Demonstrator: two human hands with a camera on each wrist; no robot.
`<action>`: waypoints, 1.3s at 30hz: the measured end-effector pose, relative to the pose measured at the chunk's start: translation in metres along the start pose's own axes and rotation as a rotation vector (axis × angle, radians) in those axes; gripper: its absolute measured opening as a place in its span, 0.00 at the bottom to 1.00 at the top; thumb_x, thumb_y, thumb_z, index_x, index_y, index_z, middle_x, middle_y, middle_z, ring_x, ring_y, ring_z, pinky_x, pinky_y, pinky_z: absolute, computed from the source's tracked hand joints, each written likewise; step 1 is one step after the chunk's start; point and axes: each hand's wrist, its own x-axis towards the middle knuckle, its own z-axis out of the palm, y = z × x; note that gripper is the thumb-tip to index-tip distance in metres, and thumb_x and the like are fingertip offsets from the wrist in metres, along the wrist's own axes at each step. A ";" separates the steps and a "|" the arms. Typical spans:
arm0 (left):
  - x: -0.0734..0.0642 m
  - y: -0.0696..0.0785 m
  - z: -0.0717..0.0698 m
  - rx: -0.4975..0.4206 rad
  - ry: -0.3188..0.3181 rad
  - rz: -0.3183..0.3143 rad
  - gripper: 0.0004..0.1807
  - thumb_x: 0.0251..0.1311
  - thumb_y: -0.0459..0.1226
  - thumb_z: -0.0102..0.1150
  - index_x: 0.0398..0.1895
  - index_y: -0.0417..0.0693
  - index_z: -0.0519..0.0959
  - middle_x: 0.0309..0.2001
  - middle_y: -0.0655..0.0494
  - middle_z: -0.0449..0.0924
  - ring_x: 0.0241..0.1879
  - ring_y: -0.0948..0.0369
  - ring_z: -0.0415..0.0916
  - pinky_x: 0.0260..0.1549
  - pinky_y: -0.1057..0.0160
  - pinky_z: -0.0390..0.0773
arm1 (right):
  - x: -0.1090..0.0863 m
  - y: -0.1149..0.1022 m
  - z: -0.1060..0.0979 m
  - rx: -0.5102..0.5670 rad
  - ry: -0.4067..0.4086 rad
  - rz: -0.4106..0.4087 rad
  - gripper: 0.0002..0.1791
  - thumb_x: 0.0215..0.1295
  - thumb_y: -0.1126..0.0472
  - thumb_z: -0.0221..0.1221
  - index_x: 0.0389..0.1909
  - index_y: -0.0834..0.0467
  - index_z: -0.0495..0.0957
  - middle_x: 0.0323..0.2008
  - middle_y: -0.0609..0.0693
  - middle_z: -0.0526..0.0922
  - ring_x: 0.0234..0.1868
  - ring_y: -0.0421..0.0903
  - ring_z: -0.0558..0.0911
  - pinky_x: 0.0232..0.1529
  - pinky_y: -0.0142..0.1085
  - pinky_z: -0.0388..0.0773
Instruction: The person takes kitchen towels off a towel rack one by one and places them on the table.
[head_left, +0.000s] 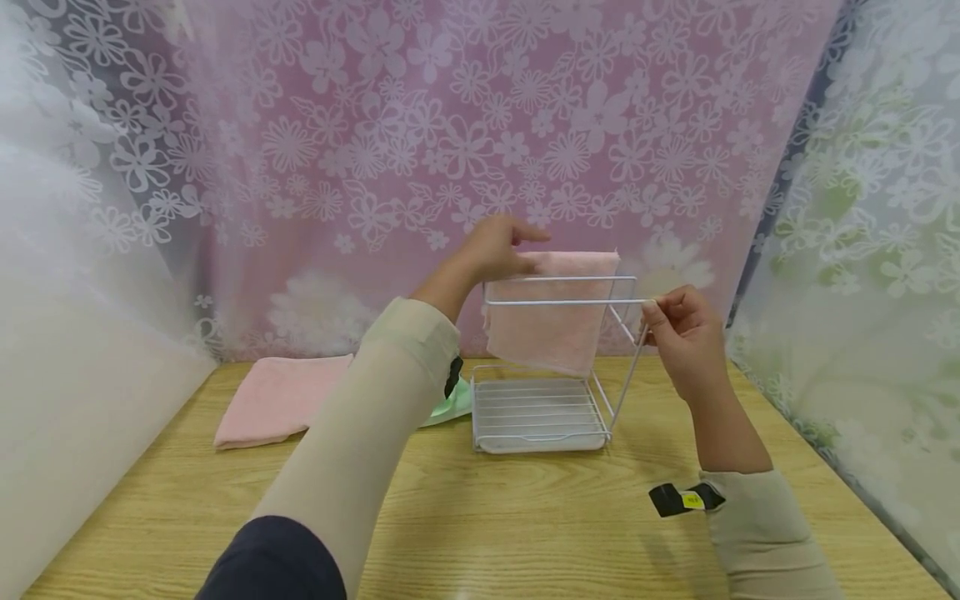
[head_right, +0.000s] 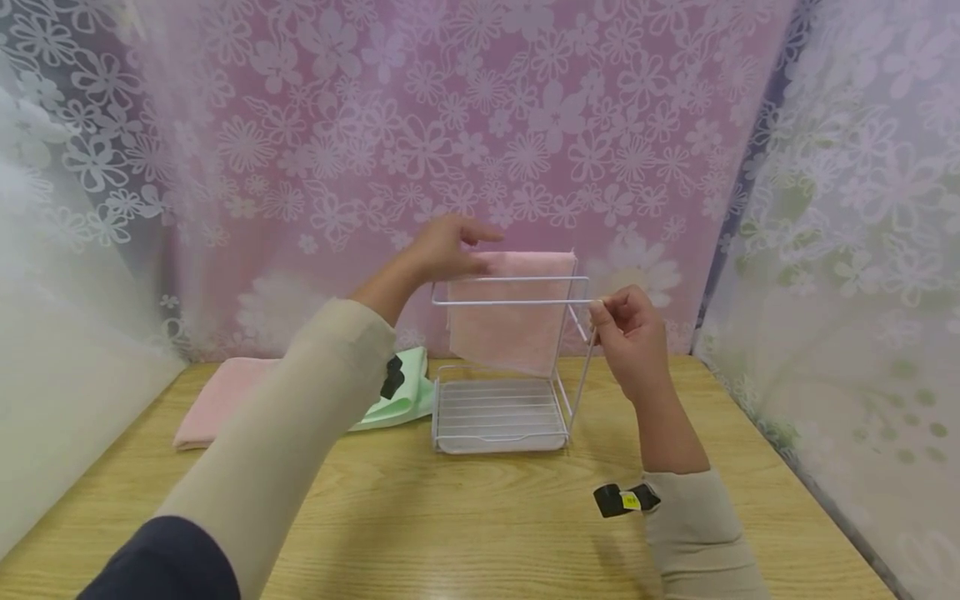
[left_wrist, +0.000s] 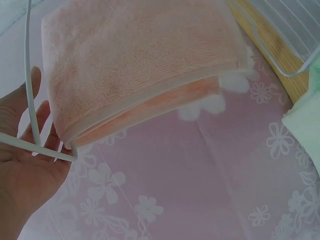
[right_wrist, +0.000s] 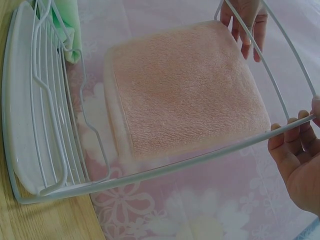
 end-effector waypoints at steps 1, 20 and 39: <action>0.001 0.000 0.000 -0.003 -0.003 -0.006 0.24 0.58 0.39 0.69 0.60 0.55 0.80 0.61 0.53 0.76 0.55 0.54 0.71 0.52 0.60 0.74 | 0.000 0.000 0.000 0.003 0.004 0.000 0.03 0.69 0.73 0.54 0.34 0.65 0.72 0.27 0.51 0.77 0.25 0.42 0.78 0.29 0.29 0.81; 0.011 -0.012 0.010 -0.010 0.022 -0.005 0.15 0.57 0.35 0.69 0.49 0.49 0.86 0.45 0.55 0.86 0.42 0.62 0.78 0.42 0.67 0.77 | 0.000 0.002 0.000 0.010 0.001 0.000 0.04 0.69 0.73 0.53 0.34 0.65 0.72 0.29 0.52 0.77 0.26 0.43 0.77 0.29 0.29 0.81; 0.014 -0.012 0.013 0.034 0.189 -0.018 0.09 0.55 0.39 0.72 0.39 0.52 0.89 0.36 0.60 0.87 0.40 0.65 0.80 0.45 0.67 0.74 | 0.002 0.003 0.000 0.007 -0.013 -0.006 0.04 0.70 0.71 0.54 0.35 0.68 0.70 0.29 0.50 0.78 0.26 0.42 0.78 0.30 0.29 0.81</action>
